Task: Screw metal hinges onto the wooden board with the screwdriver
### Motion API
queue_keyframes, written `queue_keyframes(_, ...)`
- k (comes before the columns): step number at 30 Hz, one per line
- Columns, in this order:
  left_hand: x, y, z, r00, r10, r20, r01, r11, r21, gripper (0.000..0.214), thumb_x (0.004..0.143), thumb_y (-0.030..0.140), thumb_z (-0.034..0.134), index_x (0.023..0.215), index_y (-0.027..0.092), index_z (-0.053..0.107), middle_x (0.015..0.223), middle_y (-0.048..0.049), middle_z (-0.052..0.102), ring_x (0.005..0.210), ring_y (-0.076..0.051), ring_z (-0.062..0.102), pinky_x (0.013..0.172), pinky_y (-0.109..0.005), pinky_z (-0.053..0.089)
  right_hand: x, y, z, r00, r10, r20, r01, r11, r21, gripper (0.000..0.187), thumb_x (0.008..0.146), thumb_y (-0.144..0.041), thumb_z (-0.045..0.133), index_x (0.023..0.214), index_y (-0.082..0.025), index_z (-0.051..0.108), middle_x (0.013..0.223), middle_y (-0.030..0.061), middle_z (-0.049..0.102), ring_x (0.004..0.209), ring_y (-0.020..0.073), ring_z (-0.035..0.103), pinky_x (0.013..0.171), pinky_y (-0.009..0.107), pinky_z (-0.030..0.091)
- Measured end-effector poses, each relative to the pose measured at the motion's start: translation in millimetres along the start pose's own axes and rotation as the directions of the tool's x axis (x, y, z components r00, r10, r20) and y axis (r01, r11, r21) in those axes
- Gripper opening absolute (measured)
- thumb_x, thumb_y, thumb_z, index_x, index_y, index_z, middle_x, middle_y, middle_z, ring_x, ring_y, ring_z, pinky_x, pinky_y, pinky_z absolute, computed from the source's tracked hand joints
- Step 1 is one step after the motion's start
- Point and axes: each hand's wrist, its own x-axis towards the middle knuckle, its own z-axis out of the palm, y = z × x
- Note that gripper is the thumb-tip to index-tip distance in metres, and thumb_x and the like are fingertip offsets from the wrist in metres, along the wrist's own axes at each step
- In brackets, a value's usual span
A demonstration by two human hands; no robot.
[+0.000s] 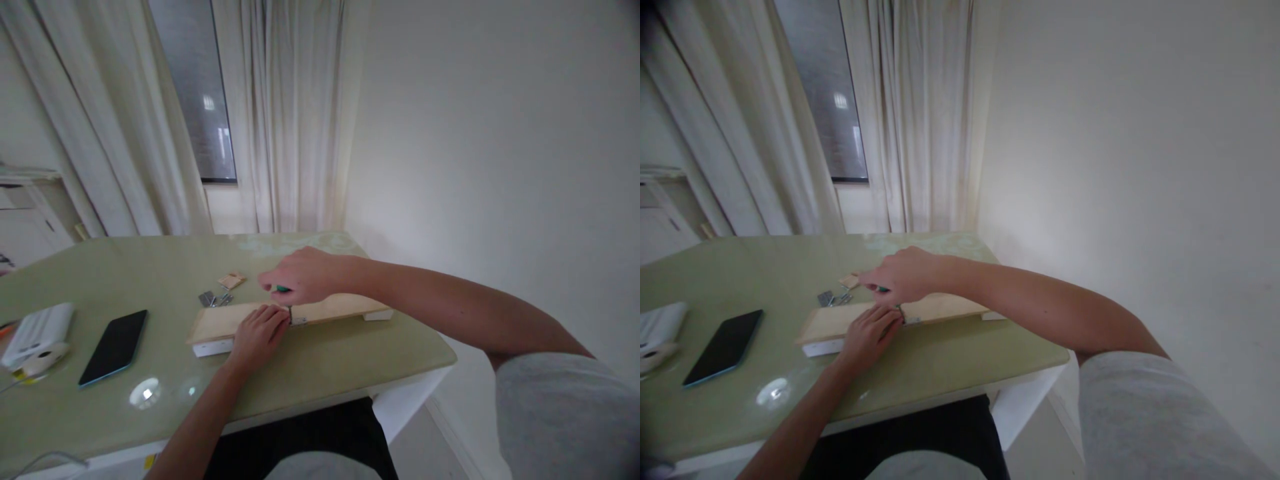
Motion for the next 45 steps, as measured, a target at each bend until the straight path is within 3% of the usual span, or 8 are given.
queue_keyframes(6, 1, 1, -1.7, 1.000, -0.005, 0.010, 0.006, 1.000, -0.019, 0.025, 0.109, 0.032, 0.049, 0.106, 0.024, 0.072, 0.102, -0.0059, 0.076, 0.093, -0.023, 0.068, 0.084, -0.037, 0.054, 6, 20, 5, 0.902, 0.431, 0.033, -0.428, 0.900, -0.078, 0.046, 0.106, -0.049, 0.042, 0.101, -0.018, 0.076, 0.102, 0.0165, 0.079, 0.094, 0.0297, 0.074, 0.068, 0.032, 0.044)
queue_keyframes(13, 2, 4, -4.4, 0.999, -0.017, 0.033, 0.018, 1.000, -0.026, 0.020, 0.107, 0.029, 0.052, 0.104, 0.023, 0.071, 0.101, -0.0057, 0.075, 0.094, -0.023, 0.068, 0.084, -0.038, 0.054, 3, 6, -2, 0.998, 0.052, 0.033, -0.054, 0.998, 0.034, 0.033, 0.104, -0.034, 0.047, 0.131, -0.026, 0.065, 0.122, 0.0105, 0.077, 0.099, 0.0259, 0.072, 0.071, 0.032, 0.045)
queue_keyframes(20, 1, 2, -3.0, 0.999, -0.002, 0.034, 0.004, 0.999, -0.040, 0.020, 0.108, 0.032, 0.053, 0.108, 0.024, 0.071, 0.105, -0.0050, 0.076, 0.095, -0.022, 0.069, 0.085, -0.038, 0.053, 12, 15, 2, 0.940, 0.342, 0.014, -0.341, 0.938, -0.059, 0.051, 0.108, -0.055, 0.037, 0.109, -0.019, 0.073, 0.108, 0.0169, 0.079, 0.095, 0.0296, 0.073, 0.070, 0.034, 0.045)
queue_keyframes(27, 0, 1, -0.3, 1.000, -0.020, 0.006, 0.019, 0.999, 0.030, 0.019, 0.105, 0.031, 0.057, 0.103, 0.024, 0.074, 0.094, -0.0054, 0.076, 0.089, -0.025, 0.068, 0.078, -0.036, 0.051, 5, -15, -4, 0.997, -0.070, 0.023, 0.071, 0.997, -0.012, 0.025, 0.099, -0.035, 0.055, 0.115, -0.023, 0.070, 0.109, 0.0084, 0.078, 0.090, 0.0237, 0.070, 0.062, 0.031, 0.034)
queue_keyframes(31, 2, 2, -1.6, 1.000, 0.006, 0.015, -0.005, 1.000, -0.030, 0.019, 0.106, 0.030, 0.056, 0.105, 0.023, 0.073, 0.103, -0.0051, 0.077, 0.093, -0.023, 0.069, 0.083, -0.035, 0.052, 10, 0, 1, 0.996, 0.084, -0.016, -0.083, 0.995, 0.053, 0.031, 0.099, -0.043, 0.057, 0.120, -0.023, 0.069, 0.113, 0.0094, 0.078, 0.094, 0.0244, 0.071, 0.066, 0.030, 0.040)
queue_keyframes(37, 3, 3, -2.8, 1.000, -0.013, 0.029, 0.015, 0.997, -0.070, 0.021, 0.107, 0.031, 0.054, 0.106, 0.023, 0.074, 0.103, -0.0051, 0.076, 0.095, -0.022, 0.068, 0.085, -0.036, 0.052, 22, 21, 9, 0.891, 0.450, -0.054, -0.452, 0.891, -0.040, 0.061, 0.105, -0.065, 0.042, 0.103, -0.016, 0.077, 0.102, 0.0190, 0.079, 0.098, 0.0310, 0.074, 0.077, 0.036, 0.051)
queue_keyframes(41, 3, 3, -2.6, 0.999, -0.004, 0.036, 0.006, 0.998, -0.057, 0.021, 0.108, 0.030, 0.054, 0.107, 0.023, 0.073, 0.103, -0.0052, 0.076, 0.095, -0.023, 0.067, 0.084, -0.036, 0.051, 26, 10, 7, 0.915, 0.402, -0.040, -0.404, 0.914, -0.047, 0.043, 0.105, -0.047, 0.047, 0.105, -0.017, 0.077, 0.104, 0.0172, 0.079, 0.097, 0.0300, 0.074, 0.076, 0.035, 0.051)
queue_keyframes(45, 2, 2, -2.0, 0.999, 0.001, 0.034, 0.000, 0.999, -0.043, 0.018, 0.107, 0.030, 0.056, 0.105, 0.022, 0.072, 0.103, -0.0053, 0.075, 0.095, -0.023, 0.066, 0.084, -0.036, 0.050, 27, 0, 3, 0.987, 0.158, -0.005, -0.158, 0.987, 0.004, 0.030, 0.105, -0.037, 0.047, 0.110, -0.022, 0.073, 0.106, 0.0110, 0.079, 0.090, 0.0260, 0.072, 0.071, 0.033, 0.047)
